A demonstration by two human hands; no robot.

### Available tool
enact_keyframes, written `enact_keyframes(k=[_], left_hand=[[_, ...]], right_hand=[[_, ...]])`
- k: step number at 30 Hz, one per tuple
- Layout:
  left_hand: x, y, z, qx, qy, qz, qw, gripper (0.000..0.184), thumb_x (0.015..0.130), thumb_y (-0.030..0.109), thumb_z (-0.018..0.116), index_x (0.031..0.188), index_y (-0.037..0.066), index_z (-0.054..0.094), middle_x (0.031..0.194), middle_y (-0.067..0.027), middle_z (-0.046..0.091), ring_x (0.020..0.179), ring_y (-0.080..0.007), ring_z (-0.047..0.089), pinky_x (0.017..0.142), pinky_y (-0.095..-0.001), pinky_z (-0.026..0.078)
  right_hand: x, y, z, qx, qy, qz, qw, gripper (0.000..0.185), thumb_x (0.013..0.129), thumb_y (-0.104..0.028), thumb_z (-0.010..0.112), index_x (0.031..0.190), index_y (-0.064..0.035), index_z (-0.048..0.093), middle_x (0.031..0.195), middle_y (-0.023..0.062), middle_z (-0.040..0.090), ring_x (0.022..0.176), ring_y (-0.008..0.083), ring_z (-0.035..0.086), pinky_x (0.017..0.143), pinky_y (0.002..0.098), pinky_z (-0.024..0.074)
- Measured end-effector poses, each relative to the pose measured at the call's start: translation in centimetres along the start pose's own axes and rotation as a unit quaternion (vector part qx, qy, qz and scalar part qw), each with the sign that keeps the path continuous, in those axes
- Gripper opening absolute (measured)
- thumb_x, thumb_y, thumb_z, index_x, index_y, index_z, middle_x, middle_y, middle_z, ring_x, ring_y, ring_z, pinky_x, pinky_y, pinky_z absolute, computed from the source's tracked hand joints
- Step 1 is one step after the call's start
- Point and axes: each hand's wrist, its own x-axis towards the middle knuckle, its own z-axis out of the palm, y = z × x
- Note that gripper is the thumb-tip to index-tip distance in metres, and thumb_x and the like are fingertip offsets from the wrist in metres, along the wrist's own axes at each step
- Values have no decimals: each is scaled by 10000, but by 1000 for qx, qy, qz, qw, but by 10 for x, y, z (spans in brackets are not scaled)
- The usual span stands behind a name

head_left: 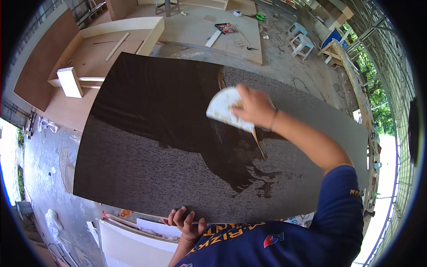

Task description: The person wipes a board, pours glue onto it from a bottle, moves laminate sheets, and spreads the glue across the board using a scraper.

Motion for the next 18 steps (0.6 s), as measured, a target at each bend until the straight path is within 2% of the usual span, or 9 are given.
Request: enact_keyframes(k=[2, 3, 6, 8, 9, 11, 13, 16, 18], left_hand=[[-1, 1, 2, 4, 5, -5, 1000, 261, 821, 422, 492, 902, 174, 509, 1104, -88, 485, 1181, -298, 334, 1043, -527, 90], [-2, 1, 2, 4, 5, -9, 1000, 265, 824, 425, 487, 900, 172, 507, 1100, -89, 485, 1177, -299, 336, 1042, -526, 99], [-4, -1, 8, -2, 26, -7, 1000, 271, 826, 427, 483, 899, 167, 505, 1098, -91, 486, 1171, -300, 336, 1044, -524, 108], [-2, 3, 10, -15, 31, -15, 999, 274, 826, 429, 483, 896, 164, 503, 1099, -91, 487, 1167, -303, 334, 1046, -527, 106], [-2, 1, 9, -4, 24, -13, 1000, 275, 828, 430, 481, 896, 164, 504, 1101, -91, 486, 1170, -306, 331, 1046, -529, 104], [-5, 0, 7, 0, 16, -18, 1000, 282, 838, 432, 468, 906, 159, 502, 1105, -97, 482, 1176, -317, 327, 1045, -533, 104], [-6, 0, 8, -15, 19, -21, 999, 267, 822, 429, 486, 913, 179, 503, 1106, -83, 486, 1183, -305, 325, 1052, -533, 89], [-8, -2, 12, -29, 28, -21, 999, 254, 811, 419, 494, 913, 187, 498, 1108, -73, 486, 1191, -300, 319, 1062, -541, 65], [-8, -3, 14, -21, 40, -23, 999, 248, 815, 415, 480, 904, 183, 491, 1107, -76, 486, 1191, -302, 319, 1063, -540, 64]], right_hand=[[51, 29, 11, -55, 22, 27, 998, 522, 692, -339, 710, 998, -49, 402, 790, 179, 588, 704, 365, 600, 587, 466, 469], [77, 42, 11, -71, -2, 68, 995, 537, 686, -341, 709, 1015, -43, 406, 800, 189, 601, 721, 368, 606, 610, 467, 478], [138, 108, 30, -118, 44, 89, 988, 564, 661, -328, 715, 1045, -35, 425, 862, 201, 624, 807, 365, 624, 705, 452, 504], [157, 116, 3, -138, 20, 187, 972, 579, 663, -304, 702, 1080, -9, 430, 995, 201, 616, 886, 361, 621, 771, 443, 503], [152, 115, -14, -119, 53, 181, 975, 569, 662, -310, 707, 1068, -12, 442, 985, 195, 620, 889, 353, 621, 773, 441, 501], [121, 97, -58, -105, 112, 128, 980, 528, 673, -333, 717, 1027, -28, 472, 950, 188, 628, 868, 341, 623, 735, 432, 502], [64, 67, -90, -69, 88, 87, 990, 501, 689, -353, 713, 1003, -48, 469, 910, 177, 627, 822, 351, 622, 675, 439, 498], [-45, 28, -84, -35, -41, 21, 998, 410, 736, -291, 675, 975, -67, 429, 838, 142, 597, 750, 350, 611, 627, 451, 485], [-100, 3, -69, -12, -170, 47, 984, 423, 722, -276, 684, 987, -66, 432, 856, 139, 586, 774, 341, 611, 645, 440, 494]])
